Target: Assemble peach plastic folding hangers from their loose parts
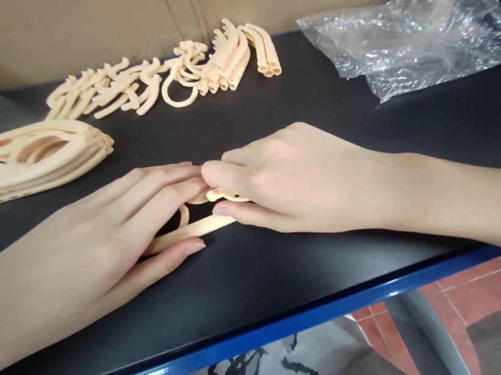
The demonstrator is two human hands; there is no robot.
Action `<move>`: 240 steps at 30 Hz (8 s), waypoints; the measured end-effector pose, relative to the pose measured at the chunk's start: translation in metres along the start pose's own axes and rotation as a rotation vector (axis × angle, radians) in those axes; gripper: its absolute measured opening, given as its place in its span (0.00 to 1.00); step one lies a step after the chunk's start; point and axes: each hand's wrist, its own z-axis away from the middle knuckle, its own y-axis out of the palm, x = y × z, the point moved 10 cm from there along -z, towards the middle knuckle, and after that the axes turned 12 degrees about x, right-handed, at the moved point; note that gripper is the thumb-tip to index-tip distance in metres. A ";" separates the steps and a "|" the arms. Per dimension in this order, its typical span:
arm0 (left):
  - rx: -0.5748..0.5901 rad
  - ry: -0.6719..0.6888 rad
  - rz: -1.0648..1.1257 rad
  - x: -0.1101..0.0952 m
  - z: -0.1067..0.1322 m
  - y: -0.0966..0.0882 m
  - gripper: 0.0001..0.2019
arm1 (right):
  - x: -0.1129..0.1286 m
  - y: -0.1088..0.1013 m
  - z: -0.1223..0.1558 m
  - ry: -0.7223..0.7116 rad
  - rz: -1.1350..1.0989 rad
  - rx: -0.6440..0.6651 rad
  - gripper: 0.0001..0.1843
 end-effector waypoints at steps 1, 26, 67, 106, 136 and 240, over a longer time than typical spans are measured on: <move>-0.001 -0.001 0.002 0.000 0.000 0.000 0.20 | 0.000 0.000 0.000 -0.002 0.003 -0.002 0.17; -0.006 -0.010 -0.011 0.000 0.002 0.003 0.21 | 0.000 0.001 0.001 -0.006 0.004 -0.003 0.16; -0.029 0.013 -0.103 -0.004 0.003 0.001 0.21 | 0.000 0.001 0.000 -0.004 -0.019 0.011 0.16; 0.008 -0.021 -0.042 -0.002 0.003 0.001 0.21 | 0.001 0.000 0.001 -0.005 0.000 0.013 0.17; 0.008 -0.019 -0.027 0.000 0.001 0.004 0.21 | 0.000 0.000 0.001 -0.008 0.002 0.010 0.16; 0.009 -0.015 -0.024 -0.001 0.000 0.003 0.22 | 0.001 0.001 0.001 -0.011 0.025 0.004 0.17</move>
